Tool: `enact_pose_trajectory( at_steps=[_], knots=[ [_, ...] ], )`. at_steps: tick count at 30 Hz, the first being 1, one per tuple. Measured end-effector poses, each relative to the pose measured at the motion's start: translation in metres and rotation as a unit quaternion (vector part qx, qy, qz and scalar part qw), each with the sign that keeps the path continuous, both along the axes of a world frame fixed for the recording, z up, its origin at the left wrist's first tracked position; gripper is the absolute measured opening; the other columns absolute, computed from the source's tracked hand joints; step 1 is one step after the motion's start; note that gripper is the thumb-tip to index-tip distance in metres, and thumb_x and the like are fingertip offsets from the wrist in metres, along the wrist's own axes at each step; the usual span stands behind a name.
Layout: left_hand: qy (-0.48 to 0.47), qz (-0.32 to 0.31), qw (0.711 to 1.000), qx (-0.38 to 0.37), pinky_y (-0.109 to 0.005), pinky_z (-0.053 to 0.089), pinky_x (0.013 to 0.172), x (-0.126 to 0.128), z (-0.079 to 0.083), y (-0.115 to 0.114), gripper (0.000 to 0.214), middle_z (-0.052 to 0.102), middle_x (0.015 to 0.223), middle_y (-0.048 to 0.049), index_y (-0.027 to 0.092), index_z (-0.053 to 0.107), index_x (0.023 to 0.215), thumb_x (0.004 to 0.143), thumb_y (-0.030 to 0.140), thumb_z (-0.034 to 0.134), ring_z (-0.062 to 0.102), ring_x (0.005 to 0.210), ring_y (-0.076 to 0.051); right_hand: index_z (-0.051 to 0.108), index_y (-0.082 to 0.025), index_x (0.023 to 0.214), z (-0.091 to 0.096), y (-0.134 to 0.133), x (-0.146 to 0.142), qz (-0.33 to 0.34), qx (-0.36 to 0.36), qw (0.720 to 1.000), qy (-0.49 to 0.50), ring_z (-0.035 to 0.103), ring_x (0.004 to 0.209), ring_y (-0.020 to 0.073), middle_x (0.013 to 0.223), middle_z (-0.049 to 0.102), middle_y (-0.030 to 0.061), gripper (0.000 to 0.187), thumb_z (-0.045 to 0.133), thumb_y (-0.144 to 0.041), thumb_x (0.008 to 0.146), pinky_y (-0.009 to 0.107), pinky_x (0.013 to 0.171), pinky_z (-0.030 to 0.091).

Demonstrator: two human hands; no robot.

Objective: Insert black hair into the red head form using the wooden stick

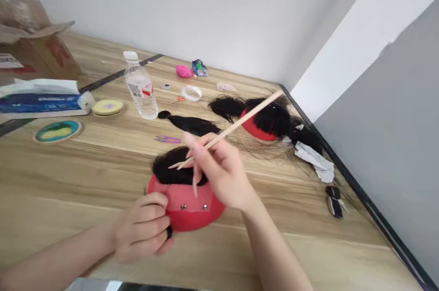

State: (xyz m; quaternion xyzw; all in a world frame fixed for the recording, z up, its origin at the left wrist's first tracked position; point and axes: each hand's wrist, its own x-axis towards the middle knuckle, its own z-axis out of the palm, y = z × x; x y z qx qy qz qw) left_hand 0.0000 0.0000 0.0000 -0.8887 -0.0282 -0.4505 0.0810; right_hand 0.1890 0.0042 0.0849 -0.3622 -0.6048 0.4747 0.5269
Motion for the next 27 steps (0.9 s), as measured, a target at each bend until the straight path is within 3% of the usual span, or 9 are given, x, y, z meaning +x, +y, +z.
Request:
enact_pose_trajectory(
  at_steps=[5,14,22,27],
  knots=[
    [-0.018,-0.009,1.0,0.012,-0.027,0.054,0.065,-0.004,-0.001,0.001,0.038,0.06,0.06,0.0012,0.016,0.058,0.058,0.095,0.013,0.05,0.048,0.057,-0.01,0.057,-0.019,0.08,-0.019,0.003,-0.014,0.045,-0.039,0.997,-0.046,0.045,0.044,0.0085,0.055,0.049,-0.0064,0.034,0.056,-0.049,0.095,0.026,0.054,0.047],
    [-0.009,-0.011,1.0,0.009,-0.028,0.053,0.066,-0.002,0.003,0.001,0.037,0.057,0.062,0.0012,0.016,0.058,0.058,0.094,0.012,0.052,0.047,0.057,-0.01,0.056,-0.019,0.073,-0.025,0.006,-0.012,0.055,-0.027,0.997,-0.04,0.035,0.053,0.0096,0.06,0.041,-0.0062,0.032,0.053,-0.038,0.099,0.029,0.07,0.049],
    [-0.041,-0.037,0.998,0.023,-0.027,0.048,0.058,0.001,-0.001,0.005,0.034,0.058,0.062,0.0004,0.016,0.056,0.058,0.091,0.01,0.053,0.048,0.056,-0.011,0.059,-0.02,0.077,-0.029,0.006,-0.014,0.044,-0.014,0.998,-0.043,0.048,0.065,0.0124,0.068,0.051,-0.0024,0.028,0.054,-0.037,0.098,0.032,0.078,0.052],
    [-0.05,-0.036,0.998,0.026,-0.029,0.044,0.056,0.002,-0.002,0.006,0.034,0.059,0.063,-0.0003,0.015,0.057,0.059,0.092,0.01,0.049,0.047,0.056,-0.011,0.058,-0.02,0.076,-0.03,0.007,-0.014,0.048,-0.018,0.998,-0.048,0.049,0.067,0.0123,0.071,0.052,-0.0016,0.029,0.054,-0.038,0.098,0.033,0.08,0.052]
  ],
)
